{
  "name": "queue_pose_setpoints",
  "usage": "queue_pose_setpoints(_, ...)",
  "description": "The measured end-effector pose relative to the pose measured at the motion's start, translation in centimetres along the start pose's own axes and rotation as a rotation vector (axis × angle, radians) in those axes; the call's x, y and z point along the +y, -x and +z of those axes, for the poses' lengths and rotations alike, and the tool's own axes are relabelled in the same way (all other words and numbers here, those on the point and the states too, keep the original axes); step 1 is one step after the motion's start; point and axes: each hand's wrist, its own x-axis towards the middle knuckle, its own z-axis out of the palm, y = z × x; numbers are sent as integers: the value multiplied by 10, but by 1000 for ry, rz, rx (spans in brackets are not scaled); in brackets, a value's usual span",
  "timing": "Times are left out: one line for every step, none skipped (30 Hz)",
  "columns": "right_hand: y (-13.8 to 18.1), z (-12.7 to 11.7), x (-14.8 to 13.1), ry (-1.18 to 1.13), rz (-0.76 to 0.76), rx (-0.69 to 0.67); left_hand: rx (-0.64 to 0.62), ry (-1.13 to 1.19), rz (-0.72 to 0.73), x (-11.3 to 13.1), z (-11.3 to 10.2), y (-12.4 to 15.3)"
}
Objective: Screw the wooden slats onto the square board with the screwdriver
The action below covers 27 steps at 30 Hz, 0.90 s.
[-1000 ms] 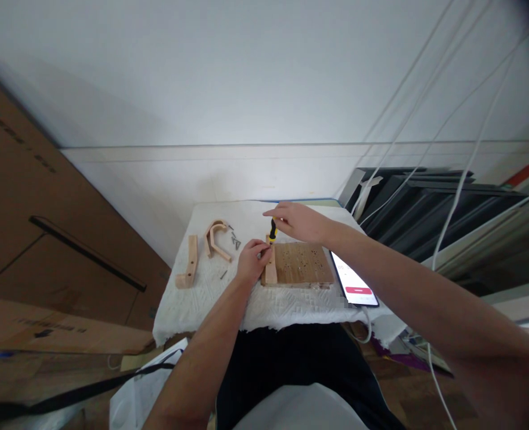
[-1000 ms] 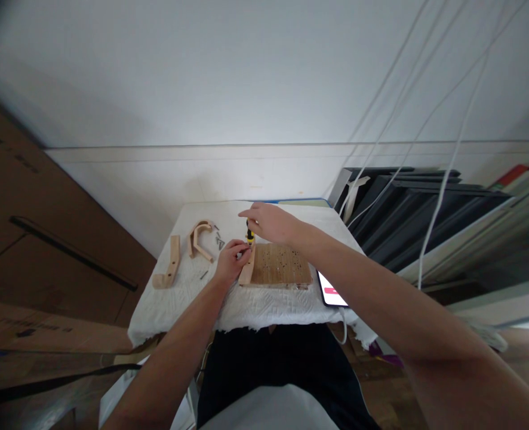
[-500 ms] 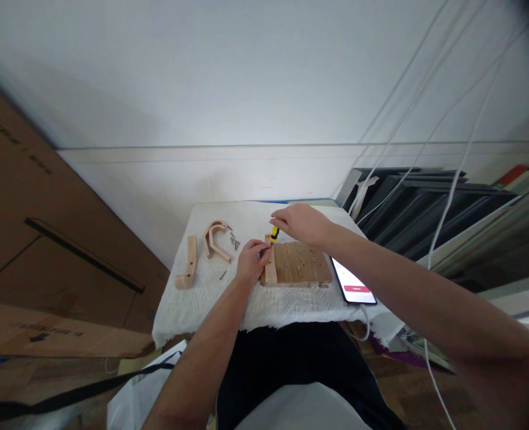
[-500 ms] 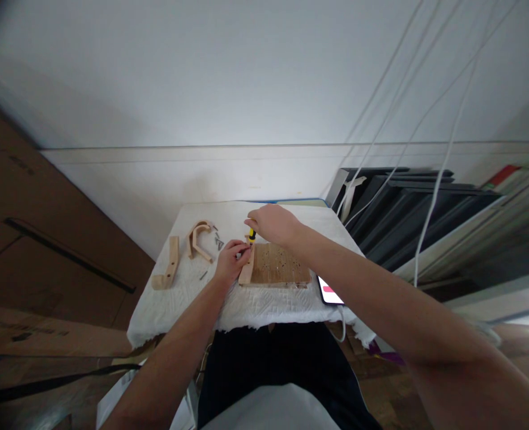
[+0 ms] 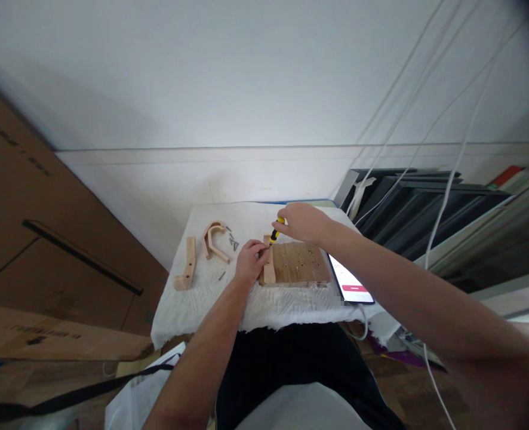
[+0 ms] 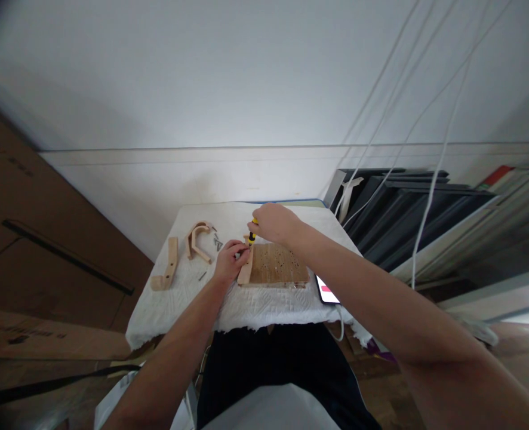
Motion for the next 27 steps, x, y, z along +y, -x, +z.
queue_pose_setpoints(1,-1,-1,-23,-31,11,-2,-3,0,-1,0,0)
queue_pose_setpoints(3,-1,-1,-50,-71,19,-5,-5,-2,-1,0,0)
queue_pose_setpoints(5,-2,-1,-74,-110,20,-8,-4,-5,-2,0,0)
queue_pose_setpoints(7,-3,0,-92,-142,16,-8,-3,-6,-2,1,0)
queue_pose_setpoints(8,-4,1,-101,-166,8,-7,-1,-6,-2,1,0)
queue_pose_setpoints(9,-5,3,-102,-182,-3,-2,1,-4,-2,0,0)
queue_pose_setpoints(10,-5,5,-96,-185,-17,2,2,-2,-2,0,0)
queue_pose_setpoints(9,-5,6,-81,-170,-34,4,2,-1,-1,0,0)
queue_pose_setpoints(9,-6,7,-61,-141,-54,3,2,0,-1,0,0)
queue_pose_setpoints(7,-6,7,-34,-104,-76,-1,3,-2,-1,0,0)
queue_pose_setpoints(6,-6,7,-5,-61,-93,-5,4,-6,-1,0,0)
queue_pose_setpoints(4,-6,5,21,-18,-102,-10,5,-10,-1,0,0)
queue_pose_setpoints(3,-6,3,40,14,-102,-14,7,-13,-1,0,0)
queue_pose_setpoints(3,-7,1,50,30,-97,-16,7,-17,-1,0,0)
queue_pose_setpoints(2,-7,-1,47,29,-85,-15,8,-20,-1,0,0)
queue_pose_setpoints(3,-7,-3,32,21,-67,-15,9,-21,-1,0,0)
queue_pose_setpoints(4,-7,-4,9,6,-52,-15,10,-21,-1,0,0)
queue_pose_setpoints(5,-7,-4,-19,-18,-44,-13,10,-19,-1,0,0)
queue_pose_setpoints(7,-6,-3,-45,-47,-40,-9,9,-16,-1,0,0)
queue_pose_setpoints(9,-6,-2,-66,-76,-39,-8,7,-12,-1,1,0)
queue_pose_setpoints(10,-5,1,-81,-104,-42,-6,5,-9,-1,1,0)
queue_pose_setpoints(11,-4,3,-89,-130,-47,-5,3,-6,-1,1,0)
queue_pose_setpoints(12,-3,6,-93,-152,-54,-4,1,-5,-1,1,0)
queue_pose_setpoints(12,-2,9,-89,-159,-63,-5,-1,-5,-1,1,0)
queue_pose_setpoints(11,-2,11,-74,-148,-77,-5,-4,-3,-1,1,0)
queue_pose_setpoints(11,-2,12,-50,-122,-94,-4,-6,-1,-1,0,1)
queue_pose_setpoints(9,-3,11,-19,-86,-107,-2,-8,2,-1,0,1)
